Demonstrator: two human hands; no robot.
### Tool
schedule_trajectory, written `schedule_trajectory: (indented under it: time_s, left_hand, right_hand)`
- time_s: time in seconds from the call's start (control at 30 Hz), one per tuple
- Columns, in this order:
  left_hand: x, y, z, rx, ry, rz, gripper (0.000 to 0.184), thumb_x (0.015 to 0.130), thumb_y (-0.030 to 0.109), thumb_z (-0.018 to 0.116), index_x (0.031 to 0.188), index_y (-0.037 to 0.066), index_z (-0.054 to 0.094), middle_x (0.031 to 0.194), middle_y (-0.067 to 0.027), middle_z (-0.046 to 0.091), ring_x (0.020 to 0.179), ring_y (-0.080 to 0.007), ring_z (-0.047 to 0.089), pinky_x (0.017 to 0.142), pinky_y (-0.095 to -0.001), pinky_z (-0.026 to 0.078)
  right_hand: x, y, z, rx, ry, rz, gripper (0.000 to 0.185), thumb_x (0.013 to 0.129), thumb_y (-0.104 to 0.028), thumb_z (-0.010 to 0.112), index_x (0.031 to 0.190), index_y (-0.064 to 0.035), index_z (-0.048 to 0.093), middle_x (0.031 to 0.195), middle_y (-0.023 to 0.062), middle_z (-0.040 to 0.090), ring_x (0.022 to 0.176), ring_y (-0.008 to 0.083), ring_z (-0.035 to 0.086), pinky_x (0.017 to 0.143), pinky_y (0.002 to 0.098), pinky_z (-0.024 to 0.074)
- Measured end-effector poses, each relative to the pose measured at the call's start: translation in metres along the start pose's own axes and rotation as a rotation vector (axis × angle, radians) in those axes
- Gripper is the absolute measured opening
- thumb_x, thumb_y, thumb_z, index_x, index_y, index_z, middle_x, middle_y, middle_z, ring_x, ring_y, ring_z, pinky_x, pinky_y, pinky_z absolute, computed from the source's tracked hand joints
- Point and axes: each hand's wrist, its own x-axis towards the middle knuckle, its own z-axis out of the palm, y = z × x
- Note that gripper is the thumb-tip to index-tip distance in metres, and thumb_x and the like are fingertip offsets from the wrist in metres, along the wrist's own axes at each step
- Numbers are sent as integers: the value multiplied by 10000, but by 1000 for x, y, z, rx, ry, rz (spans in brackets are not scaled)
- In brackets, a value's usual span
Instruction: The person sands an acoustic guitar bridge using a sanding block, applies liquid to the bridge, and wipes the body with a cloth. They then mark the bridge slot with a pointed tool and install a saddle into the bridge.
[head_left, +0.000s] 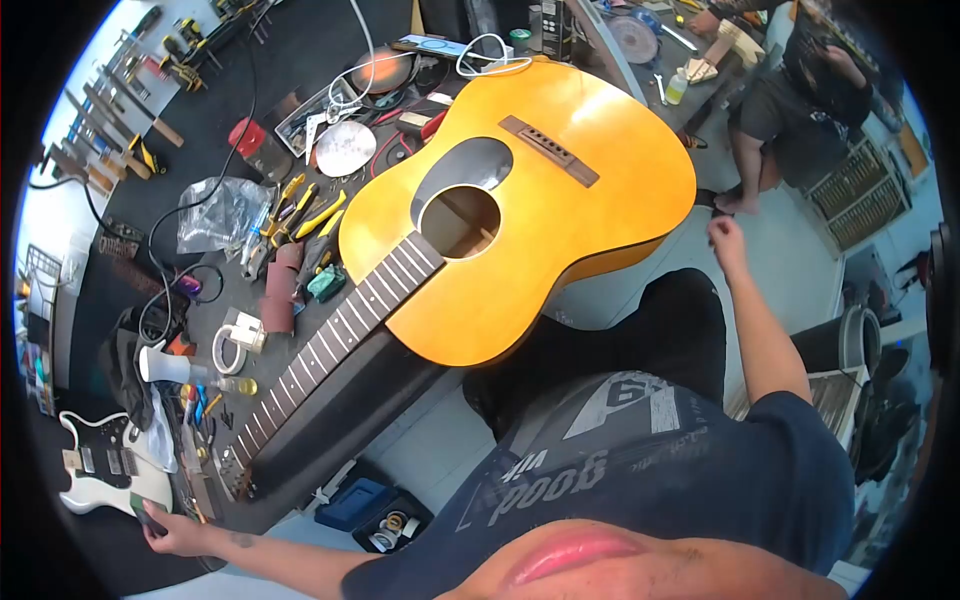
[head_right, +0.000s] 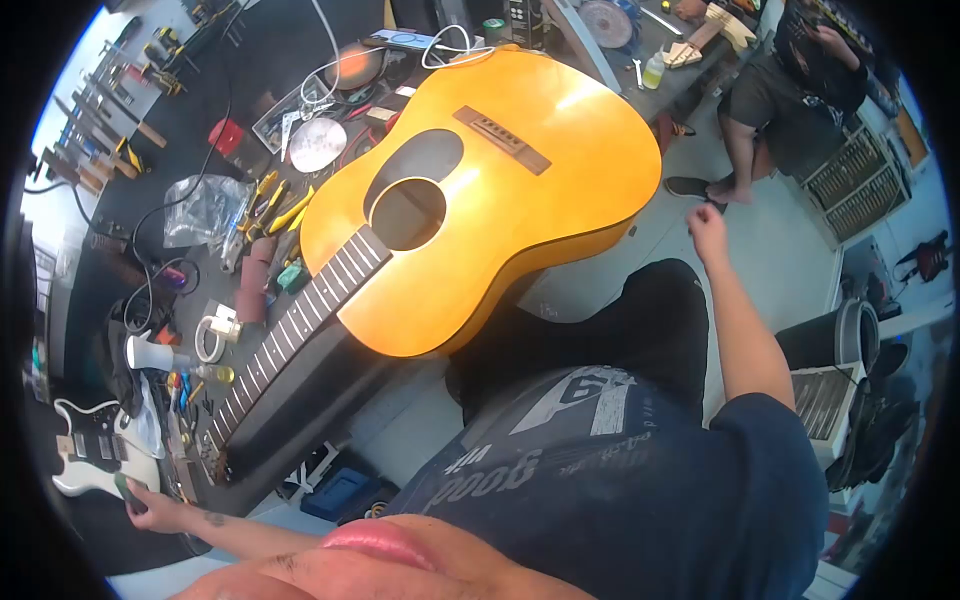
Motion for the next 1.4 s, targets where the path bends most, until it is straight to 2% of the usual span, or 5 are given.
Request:
schedule_trajectory:
  time_s: [0.13, 0.27, 0.37, 0.53, 1.4]
  left_hand:
    - [-154, 242, -8, -956, -800, 174, 538, 995, 67, 615, 1512, -53, 525, 1443, -178, 598, 1313, -278, 622, 1120, -420, 518]
    - [-285, 420, -16, -921, -1388, 696, 602, 851, 164, 825, 1421, 85, 647, 1347, -142, 695, 1323, -275, 637, 1123, -423, 493]
    - [-357, 487, -9, -771, -1327, 1155, 604, 860, 325, 860, 1395, 111, 680, 1446, -224, 636, 1334, -425, 603, 1149, -495, 485]
    - [-424, 522, 10, -725, -1378, 1244, 634, 875, 365, 851, 1441, 139, 674, 1450, -245, 625, 1367, -449, 562, 1150, -521, 485]
    - [-441, 514, 2, -676, -1177, 1305, 543, 909, 303, 826, 1397, 101, 700, 1408, -225, 679, 1322, -451, 608, 1133, -520, 489]
  right_hand:
    - [14, -137, 1, 386, 118, -315, 215, 1025, -185, 695, 1163, -20, 694, 1039, 3, 684, 994, 115, 645, 912, 263, 507]
    - [-13, -298, -3, 15, -185, -791, 429, 996, -289, 752, 1329, -30, 673, 1323, 133, 690, 1272, 285, 647, 1108, 381, 489]
    - [-22, -331, 24, -284, -366, -927, 819, 915, -516, 794, 1541, -47, 554, 1606, 190, 521, 1523, 356, 458, 1263, 443, 360]
    - [-38, -327, 52, -608, -439, -888, 1225, 782, -839, 729, 1684, -82, 391, 1753, 207, 340, 1648, 393, 256, 1346, 521, 202]
    - [-35, -326, 51, -564, -475, -864, 1292, 752, -898, 706, 1687, -69, 378, 1763, 205, 318, 1652, 403, 234, 1352, 541, 160]
